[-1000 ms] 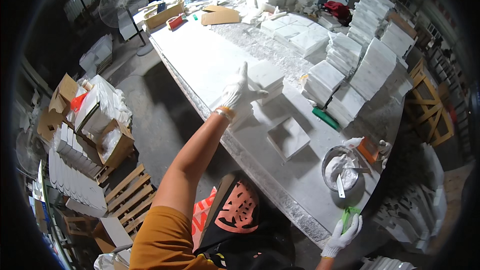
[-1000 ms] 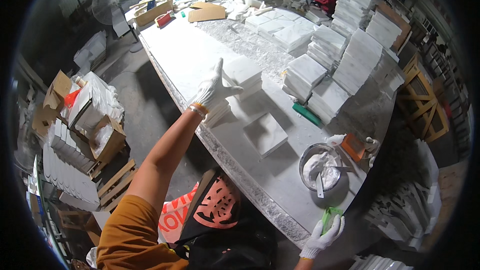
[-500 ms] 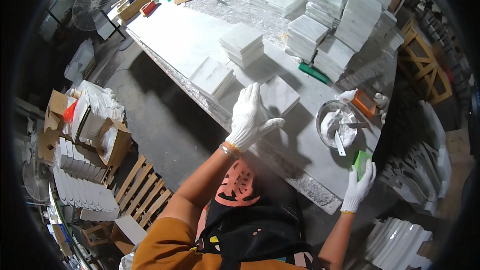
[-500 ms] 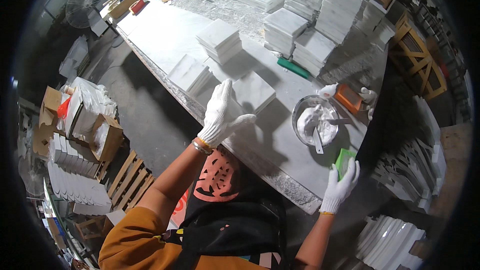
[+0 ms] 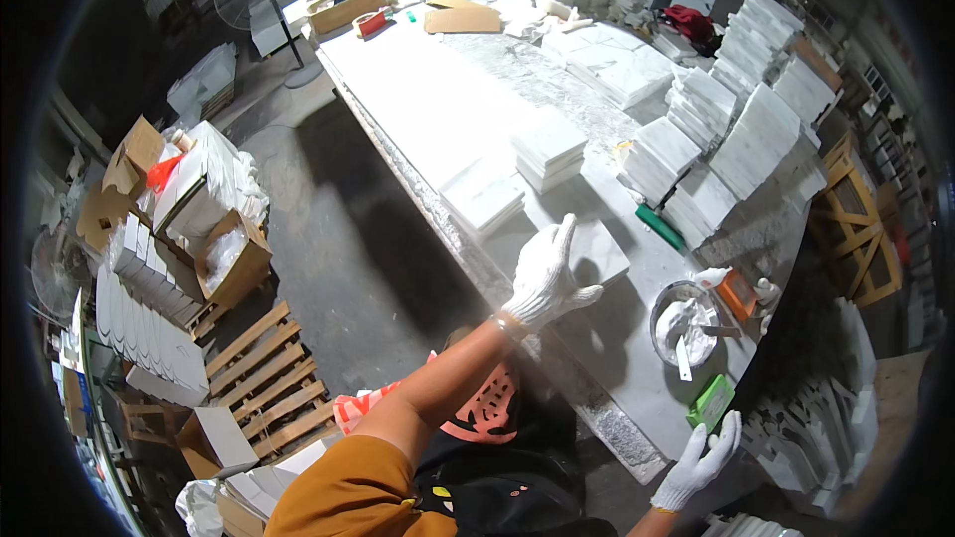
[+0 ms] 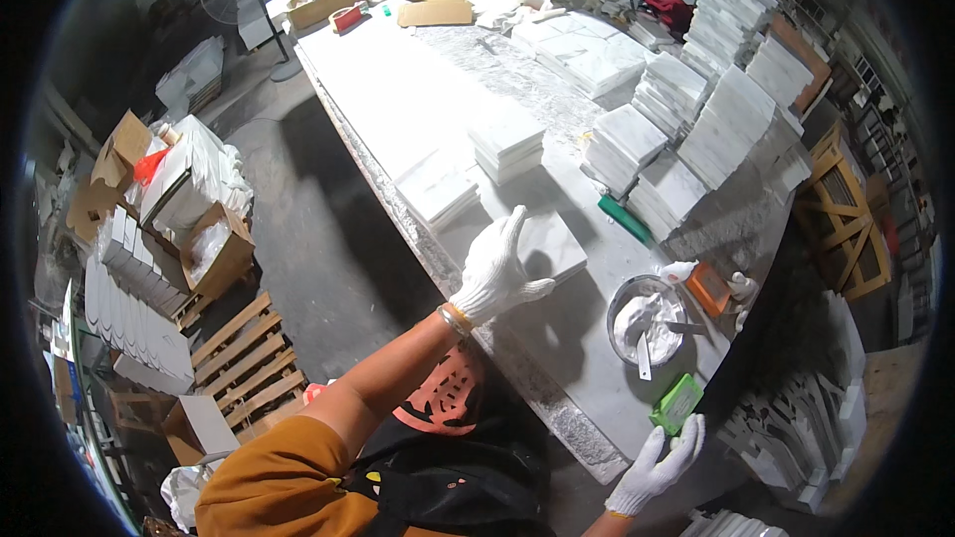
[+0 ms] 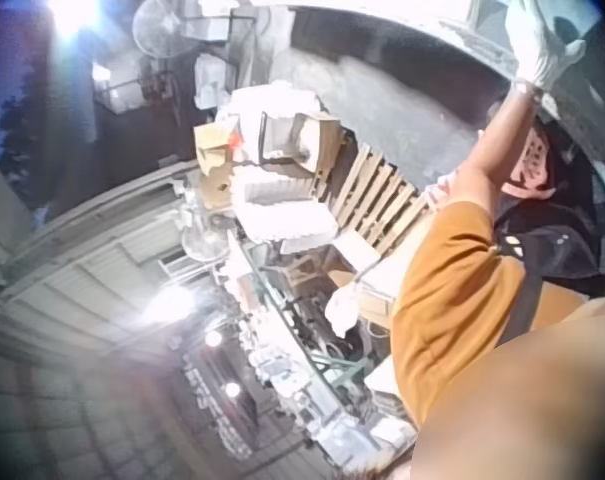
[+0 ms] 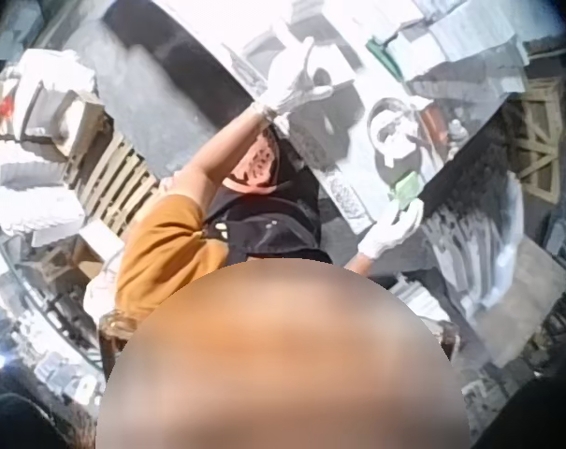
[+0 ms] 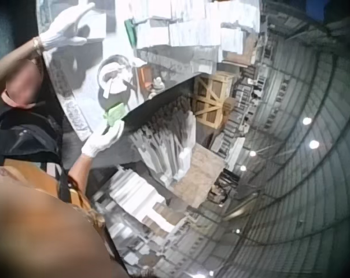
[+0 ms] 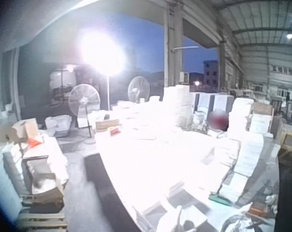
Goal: The person applies a white paste to the edges of small white rectangular blocks using a small metal spatula, then presses them together to form larger stacks. The person repeatedly picks up blocks, applies paste, and joins them on a cluttered workbench.
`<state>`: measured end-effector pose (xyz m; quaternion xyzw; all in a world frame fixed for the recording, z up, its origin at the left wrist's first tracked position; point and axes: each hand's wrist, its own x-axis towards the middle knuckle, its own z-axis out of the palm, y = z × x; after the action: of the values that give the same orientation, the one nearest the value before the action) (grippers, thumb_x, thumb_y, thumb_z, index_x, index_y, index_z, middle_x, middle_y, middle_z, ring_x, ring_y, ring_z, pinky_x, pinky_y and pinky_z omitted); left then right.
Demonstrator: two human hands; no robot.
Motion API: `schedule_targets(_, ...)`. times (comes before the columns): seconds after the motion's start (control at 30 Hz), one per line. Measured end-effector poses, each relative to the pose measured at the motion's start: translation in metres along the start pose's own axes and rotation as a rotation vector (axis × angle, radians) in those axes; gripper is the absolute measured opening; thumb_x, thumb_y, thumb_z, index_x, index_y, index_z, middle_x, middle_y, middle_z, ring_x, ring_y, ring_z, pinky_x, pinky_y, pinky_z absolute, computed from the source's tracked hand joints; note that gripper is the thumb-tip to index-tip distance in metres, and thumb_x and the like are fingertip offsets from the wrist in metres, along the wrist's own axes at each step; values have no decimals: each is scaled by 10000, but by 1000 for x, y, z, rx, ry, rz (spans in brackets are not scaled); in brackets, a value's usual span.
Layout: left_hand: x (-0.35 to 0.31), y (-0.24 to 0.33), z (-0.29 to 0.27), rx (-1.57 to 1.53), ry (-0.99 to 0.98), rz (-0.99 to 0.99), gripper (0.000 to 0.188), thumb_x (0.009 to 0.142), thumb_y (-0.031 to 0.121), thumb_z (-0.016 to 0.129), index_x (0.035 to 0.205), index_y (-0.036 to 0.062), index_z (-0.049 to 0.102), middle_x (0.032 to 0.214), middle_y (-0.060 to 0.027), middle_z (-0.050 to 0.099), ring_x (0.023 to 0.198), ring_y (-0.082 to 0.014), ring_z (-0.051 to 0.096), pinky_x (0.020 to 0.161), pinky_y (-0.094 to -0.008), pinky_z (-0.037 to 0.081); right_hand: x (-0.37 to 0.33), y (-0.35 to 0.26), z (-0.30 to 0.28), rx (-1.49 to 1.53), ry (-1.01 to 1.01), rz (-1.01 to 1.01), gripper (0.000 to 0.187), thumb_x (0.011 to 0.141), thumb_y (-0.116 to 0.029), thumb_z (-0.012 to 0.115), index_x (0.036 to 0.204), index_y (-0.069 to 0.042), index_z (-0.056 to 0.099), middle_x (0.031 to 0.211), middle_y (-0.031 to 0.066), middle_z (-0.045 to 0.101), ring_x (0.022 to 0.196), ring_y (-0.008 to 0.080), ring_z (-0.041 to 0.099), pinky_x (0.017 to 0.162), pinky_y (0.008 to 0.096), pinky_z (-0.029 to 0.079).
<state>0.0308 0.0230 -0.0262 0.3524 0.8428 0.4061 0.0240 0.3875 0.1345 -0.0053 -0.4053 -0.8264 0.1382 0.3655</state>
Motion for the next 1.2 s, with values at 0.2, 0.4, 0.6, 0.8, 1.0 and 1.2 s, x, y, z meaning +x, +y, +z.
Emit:
schedule_targets(0.2, -22, -1, -5, -289, 102, -6, 1129, 613, 428, 874, 1477, -29, 309, 1392, -260, 470, 1318, -368, 462, 1111, -431, 377, -8, -75, 28, 728, -380, 382, 530, 960, -194, 592, 1396, 71, 448, 1280, 180, 580, 1103, 230, 587, 924, 343, 494)
schedule_targets(0.4, -98, 30, -15, -517, -24, 149, 1109, 619, 359, 896, 1477, -33, 314, 1434, -241, 430, 1345, -340, 452, 1117, -415, 376, -5, -91, 67, 1254, -573, 719, 574, 965, -297, 575, 1404, 48, 439, 1352, 144, 528, 1161, 242, 573, 989, 389, 478)
schedule_targets(0.6, -163, 34, 11, -734, -193, 6, 1055, 710, 317, 866, 1499, -48, 268, 1467, -235, 407, 1372, -328, 414, 1118, -396, 360, -9, -79, 76, 1363, -408, 808, 420, 942, -132, 585, 1325, 32, 525, 1244, 121, 605, 1150, 242, 595, 993, 398, 494)
schedule_targets(0.8, -147, 35, -8, -1539, -692, -757, 600, 1006, 340, 508, 1487, 11, 366, 1474, -114, 454, 1291, -190, 491, 1009, -362, 457, -21, -64, 62, 1286, -320, 894, 394, 970, -270, 599, 1229, 28, 594, 1179, 91, 639, 1130, 195, 596, 1024, 342, 448)
schedule_targets(1.0, -154, 42, -8, -1462, -631, -970, 749, 995, 590, 397, 1500, 39, 349, 1452, -134, 462, 1317, -302, 456, 1010, -527, 448, -19, -70, 68, 1203, -463, 872, 541, 1024, -466, 482, 1219, 24, 600, 1178, 81, 632, 1096, 168, 580, 1005, 324, 435)
schedule_targets(1.2, -157, 14, 10, -1448, -821, -650, 396, 968, 270, 598, 1280, 26, 575, 1146, -40, 648, 1013, -145, 624, 812, -352, 547, -24, -51, 67, 1148, -560, 744, 523, 1036, -429, 473, 1244, 37, 587, 1196, 79, 621, 1123, 149, 544, 1019, 311, 402)
